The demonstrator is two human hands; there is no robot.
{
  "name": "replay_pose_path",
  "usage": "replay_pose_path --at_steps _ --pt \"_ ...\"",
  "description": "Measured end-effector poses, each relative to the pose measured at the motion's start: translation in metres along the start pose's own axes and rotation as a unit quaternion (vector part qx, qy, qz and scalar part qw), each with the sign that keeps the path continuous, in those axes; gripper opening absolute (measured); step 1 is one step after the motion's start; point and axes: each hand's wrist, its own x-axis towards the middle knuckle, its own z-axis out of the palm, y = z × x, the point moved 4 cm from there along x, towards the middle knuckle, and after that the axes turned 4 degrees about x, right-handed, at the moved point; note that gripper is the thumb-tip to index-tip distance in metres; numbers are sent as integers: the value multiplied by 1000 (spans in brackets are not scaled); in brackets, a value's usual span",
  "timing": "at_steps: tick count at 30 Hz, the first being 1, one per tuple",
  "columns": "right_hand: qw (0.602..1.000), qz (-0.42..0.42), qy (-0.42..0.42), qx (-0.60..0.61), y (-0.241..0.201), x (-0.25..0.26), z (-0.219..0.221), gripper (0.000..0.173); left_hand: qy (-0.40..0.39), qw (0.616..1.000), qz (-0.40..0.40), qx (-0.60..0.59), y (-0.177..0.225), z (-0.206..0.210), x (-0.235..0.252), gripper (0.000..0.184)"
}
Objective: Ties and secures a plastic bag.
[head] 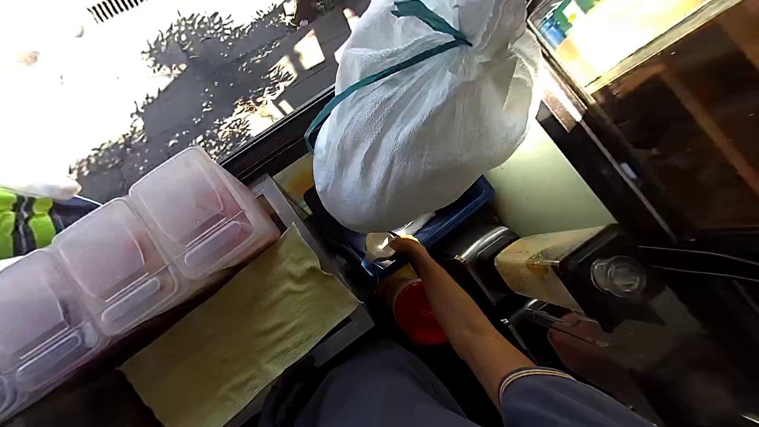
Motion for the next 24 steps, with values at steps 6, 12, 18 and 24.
replay_pose_path --at_steps 6,12,18,24 --pt "998 -17 -62 15 -7 24 19 51 -18 996 45 -75 1 -3 38 34" --pt "989 -22 -47 137 11 54 49 50 -58 973 144 -171 -44 -2 81 31" --pt "996 -40 -38 67 -21 42 31 40 -23 969 152 -191 -35 3 82 29" --pt "999 42 -14 2 -10 44 22 38 87 983 15 -164 58 42 63 25"
